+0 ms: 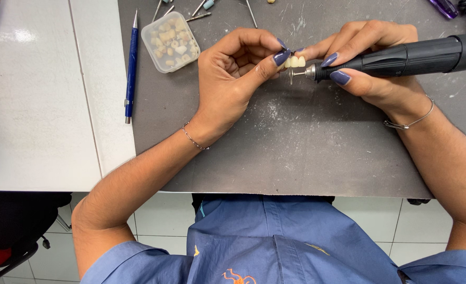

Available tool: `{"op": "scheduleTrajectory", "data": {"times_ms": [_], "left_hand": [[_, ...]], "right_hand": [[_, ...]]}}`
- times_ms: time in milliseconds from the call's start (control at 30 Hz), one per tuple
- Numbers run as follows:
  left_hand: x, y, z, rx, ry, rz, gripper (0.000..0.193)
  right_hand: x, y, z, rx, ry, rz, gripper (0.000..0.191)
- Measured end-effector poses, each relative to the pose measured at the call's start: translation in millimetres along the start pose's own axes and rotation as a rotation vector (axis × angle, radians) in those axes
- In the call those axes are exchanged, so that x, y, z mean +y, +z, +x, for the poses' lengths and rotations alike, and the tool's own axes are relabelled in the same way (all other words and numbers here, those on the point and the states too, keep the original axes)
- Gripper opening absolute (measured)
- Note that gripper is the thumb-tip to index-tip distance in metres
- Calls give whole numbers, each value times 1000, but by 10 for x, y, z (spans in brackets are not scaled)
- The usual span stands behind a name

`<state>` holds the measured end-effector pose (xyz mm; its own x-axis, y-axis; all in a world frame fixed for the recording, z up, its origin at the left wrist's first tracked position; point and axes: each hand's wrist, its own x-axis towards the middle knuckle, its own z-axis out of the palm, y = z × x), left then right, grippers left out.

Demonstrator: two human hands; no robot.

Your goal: The person holds a small dental prosthesis in one hand and grinds and shapes it with a rotary grinding tool fitted with a disc attachment, repositioning the piece repeatedly and switching attachments while working over a bench mat. A container of similar prosthetic pieces sits nearby on the bench.

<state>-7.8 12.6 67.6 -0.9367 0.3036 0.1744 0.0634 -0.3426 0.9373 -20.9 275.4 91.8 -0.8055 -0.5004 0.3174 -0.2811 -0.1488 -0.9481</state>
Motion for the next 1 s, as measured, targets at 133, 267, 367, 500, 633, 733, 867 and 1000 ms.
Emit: {"op": "scheduleTrajectory", "data": {"times_ms": [133,267,367,500,633,733,867,1000], "left_hand": [[3,33,-23,7,-22,-17,16],[-17,57,-18,47,-29,-11,14],[-18,48,-22,46,10,66,11],[-21,31,-13,57,42,50,15],[-10,31,-14,53,60,51,19],[-1,27,-15,55,54,54,21],[3,30,-9,57,53,52,16],[3,38,-6,63,36,38,17]], "right_hand": [[30,-31,4,-9,-17,59,13],[93,-37,-7,-23,9,304,10],[130,-76,33,-4,36,347,8],[124,-75,3,-3,29,362,10],[152,-87,-38,41,71,361,12],[188,-122,-86,93,149,338,12],[230,-149,-117,68,127,333,12],[240,-157,-117,59,111,292,13]]}}
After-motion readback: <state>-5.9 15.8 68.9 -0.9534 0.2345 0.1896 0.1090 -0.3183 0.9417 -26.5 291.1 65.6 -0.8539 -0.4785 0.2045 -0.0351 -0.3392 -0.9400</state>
